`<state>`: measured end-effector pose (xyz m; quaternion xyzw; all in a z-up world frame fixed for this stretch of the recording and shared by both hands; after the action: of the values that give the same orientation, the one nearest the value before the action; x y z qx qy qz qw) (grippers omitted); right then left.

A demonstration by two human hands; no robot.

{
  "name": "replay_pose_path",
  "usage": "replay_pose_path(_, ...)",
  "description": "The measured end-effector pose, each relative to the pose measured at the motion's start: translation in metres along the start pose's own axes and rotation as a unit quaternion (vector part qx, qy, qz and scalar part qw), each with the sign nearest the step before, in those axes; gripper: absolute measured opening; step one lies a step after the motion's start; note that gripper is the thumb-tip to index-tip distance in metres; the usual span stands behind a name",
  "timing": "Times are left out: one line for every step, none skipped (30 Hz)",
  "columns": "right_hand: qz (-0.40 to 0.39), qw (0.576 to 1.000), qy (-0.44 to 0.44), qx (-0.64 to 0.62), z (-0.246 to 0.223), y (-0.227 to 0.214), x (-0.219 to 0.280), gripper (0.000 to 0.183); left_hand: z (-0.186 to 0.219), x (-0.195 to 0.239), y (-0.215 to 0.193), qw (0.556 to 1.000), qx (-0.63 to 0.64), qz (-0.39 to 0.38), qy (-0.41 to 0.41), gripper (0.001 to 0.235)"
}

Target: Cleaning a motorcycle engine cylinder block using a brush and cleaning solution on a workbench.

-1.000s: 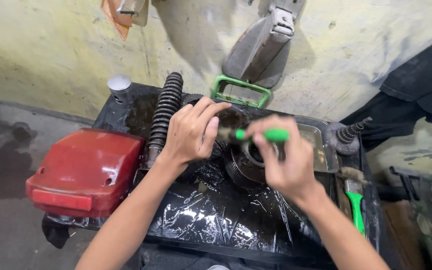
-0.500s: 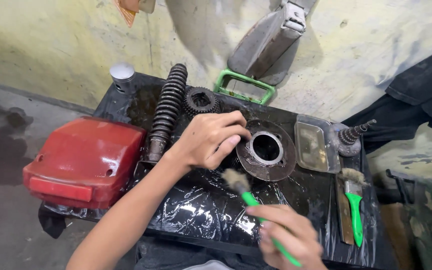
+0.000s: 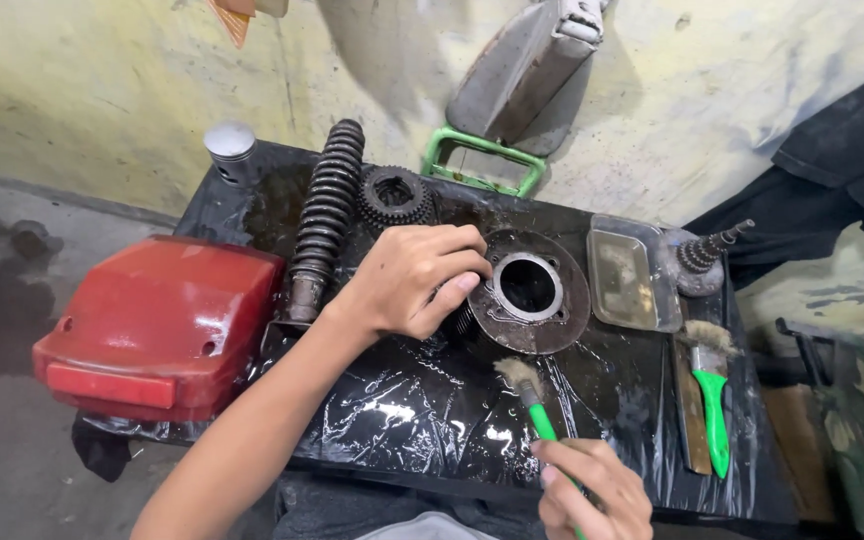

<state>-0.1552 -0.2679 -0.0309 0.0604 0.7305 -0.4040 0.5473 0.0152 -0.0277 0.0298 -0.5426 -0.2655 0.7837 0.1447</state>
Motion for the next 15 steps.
replay_pose_path(-0.001,1.000,0.002,0.001,-0.003,0.002,-0.003,0.024,0.001,0.000,0.000,1.000,0.002,-0.001,0.000,0.049)
replay_pose_path(-0.012,1.000,-0.016,-0.024,-0.007,0.005,-0.006,0.017,0.001,-0.001,0.000,1.000,0.000,-0.001,0.000,0.049)
replay_pose_path(-0.023,0.998,-0.034,-0.048,-0.012,0.007,-0.009,0.020,0.002,-0.002,-0.001,1.000,-0.002,-0.001,-0.001,0.050)
replay_pose_path(-0.022,0.998,-0.033,-0.048,-0.012,0.017,-0.014,0.020,0.002,-0.002,-0.001,1.000,-0.002,-0.002,0.000,0.050)
replay_pose_path(-0.041,0.994,-0.061,-0.075,-0.014,0.028,-0.018,0.023,0.002,-0.002,-0.001,1.000,0.001,0.000,-0.002,0.049)
replay_pose_path(-0.062,0.989,-0.088,-0.102,-0.015,0.039,-0.023,0.028,0.002,-0.001,-0.001,1.000,0.004,0.003,-0.005,0.048)
replay_pose_path(-0.062,0.989,-0.088,-0.102,-0.016,0.047,-0.030,0.028,0.003,0.000,-0.001,1.000,0.004,0.003,-0.005,0.048)
replay_pose_path(-0.053,0.989,-0.076,-0.111,-0.016,0.056,-0.037,0.020,0.003,0.000,0.000,1.000,0.005,0.002,-0.008,0.051)
replay_pose_path(-0.044,0.990,-0.064,-0.120,-0.015,0.064,-0.044,0.013,0.002,0.000,0.000,1.000,0.006,0.001,-0.011,0.055)
replay_pose_path(-0.042,0.990,-0.063,-0.119,-0.012,0.059,-0.040,0.013,0.003,0.000,0.000,1.000,0.006,-0.001,-0.010,0.055)
replay_pose_path(-0.025,0.990,-0.028,-0.139,-0.005,0.053,-0.037,0.015,0.003,-0.001,-0.001,1.000,0.008,-0.001,-0.010,0.054)
replay_pose_path(-0.010,0.987,0.007,-0.160,0.002,0.047,-0.033,0.017,0.004,0.000,-0.001,1.000,0.009,0.000,-0.010,0.053)
replay_pose_path(-0.010,0.987,0.007,-0.160,0.006,0.040,-0.024,0.017,0.002,-0.001,-0.001,1.000,0.008,0.000,-0.010,0.053)
replay_pose_path(0.014,0.986,0.034,-0.163,0.012,0.030,-0.014,0.018,0.002,0.000,0.000,1.000,0.007,0.000,-0.011,0.052)
replay_pose_path(0.037,0.984,0.061,-0.166,0.017,0.020,-0.003,0.020,0.001,0.001,0.001,1.000,0.005,-0.001,-0.012,0.051)
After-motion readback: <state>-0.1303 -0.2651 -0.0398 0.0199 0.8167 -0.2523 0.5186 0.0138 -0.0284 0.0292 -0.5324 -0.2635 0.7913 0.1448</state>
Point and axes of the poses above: each hand's wrist, its own x-axis away from the middle knuckle, its own y-axis out of the palm, z = x × y, the point moved 5 cm from there along -x, towards the middle knuckle, and after that the axes turned 8 degrees about x, right-handed, at the moved point
